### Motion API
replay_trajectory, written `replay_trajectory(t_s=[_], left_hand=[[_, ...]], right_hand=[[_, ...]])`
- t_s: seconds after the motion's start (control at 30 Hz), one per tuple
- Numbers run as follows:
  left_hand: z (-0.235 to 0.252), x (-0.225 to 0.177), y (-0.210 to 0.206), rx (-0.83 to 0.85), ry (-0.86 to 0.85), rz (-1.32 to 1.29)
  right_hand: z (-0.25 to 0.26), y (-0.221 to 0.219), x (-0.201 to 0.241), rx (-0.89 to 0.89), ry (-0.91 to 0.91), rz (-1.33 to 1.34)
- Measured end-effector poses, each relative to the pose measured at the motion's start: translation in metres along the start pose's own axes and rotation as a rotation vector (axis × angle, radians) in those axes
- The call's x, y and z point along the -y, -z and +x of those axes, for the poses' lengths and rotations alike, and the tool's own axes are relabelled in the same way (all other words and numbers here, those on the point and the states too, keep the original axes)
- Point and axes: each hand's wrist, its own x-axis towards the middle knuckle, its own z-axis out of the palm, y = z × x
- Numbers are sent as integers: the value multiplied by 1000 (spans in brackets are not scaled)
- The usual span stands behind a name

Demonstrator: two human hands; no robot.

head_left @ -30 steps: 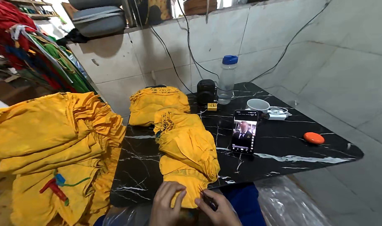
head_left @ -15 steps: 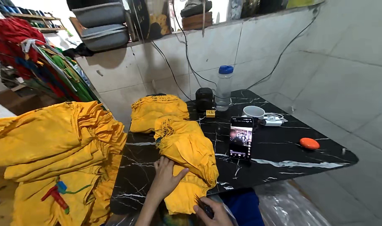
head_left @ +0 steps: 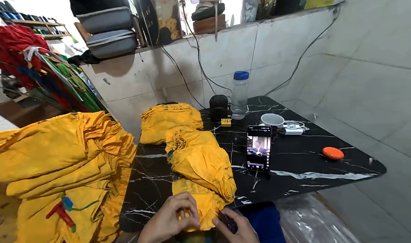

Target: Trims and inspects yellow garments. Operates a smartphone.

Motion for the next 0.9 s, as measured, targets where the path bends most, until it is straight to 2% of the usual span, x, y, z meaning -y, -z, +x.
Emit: replay_trajectory(t_s=[0.1,0.2,0.27,0.43,0.5,0.63,0.73,0.9], left_hand=[[-1,-2,-17,-198,88,308],[-2,0,-40,-132,124,533],[-7,4,-60,-147,86,603],[-22,1,-90,-352,-50,450],[-25,-3,-92,-380,-10,387],[-30,-1,-88,-460,80,449],[-34,3,-86,-506,82,473],[-33,-4,-83,-531,113,317]], right_hand=[[0,-7,3,-112,1,83],[1,-14,2,-128,54,76],[1,-17,1,-131,61,70],[1,-15,8,-73,-6,176],[2,-13,11,-29,-13,288],[4,-12,7,-2,0,428],[4,-10,3,20,54,412],[0,-7,9,21,85,332]])
